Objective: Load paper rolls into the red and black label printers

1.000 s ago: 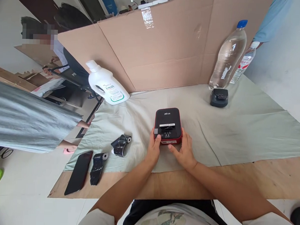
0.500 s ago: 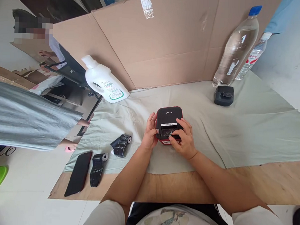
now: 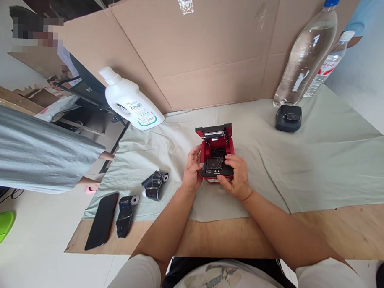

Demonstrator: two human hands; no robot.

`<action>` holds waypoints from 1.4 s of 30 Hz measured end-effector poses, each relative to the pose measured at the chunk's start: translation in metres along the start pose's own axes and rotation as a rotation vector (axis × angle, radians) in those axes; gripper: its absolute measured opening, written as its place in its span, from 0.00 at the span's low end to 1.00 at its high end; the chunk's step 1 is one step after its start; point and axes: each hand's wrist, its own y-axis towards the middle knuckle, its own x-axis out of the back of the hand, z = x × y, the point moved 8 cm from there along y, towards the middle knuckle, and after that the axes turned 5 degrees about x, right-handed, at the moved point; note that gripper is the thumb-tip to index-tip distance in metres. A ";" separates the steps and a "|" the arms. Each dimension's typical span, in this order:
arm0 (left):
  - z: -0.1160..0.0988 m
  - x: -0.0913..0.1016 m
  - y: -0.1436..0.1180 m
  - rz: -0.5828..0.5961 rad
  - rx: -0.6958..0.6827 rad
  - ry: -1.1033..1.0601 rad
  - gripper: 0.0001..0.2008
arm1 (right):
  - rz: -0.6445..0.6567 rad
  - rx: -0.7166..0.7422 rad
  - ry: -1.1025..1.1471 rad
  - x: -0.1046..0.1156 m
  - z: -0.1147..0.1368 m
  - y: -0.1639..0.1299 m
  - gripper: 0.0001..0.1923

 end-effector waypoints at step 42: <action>-0.162 0.221 -0.034 -0.188 0.219 1.084 0.31 | -0.035 0.071 0.011 0.003 -0.005 0.000 0.19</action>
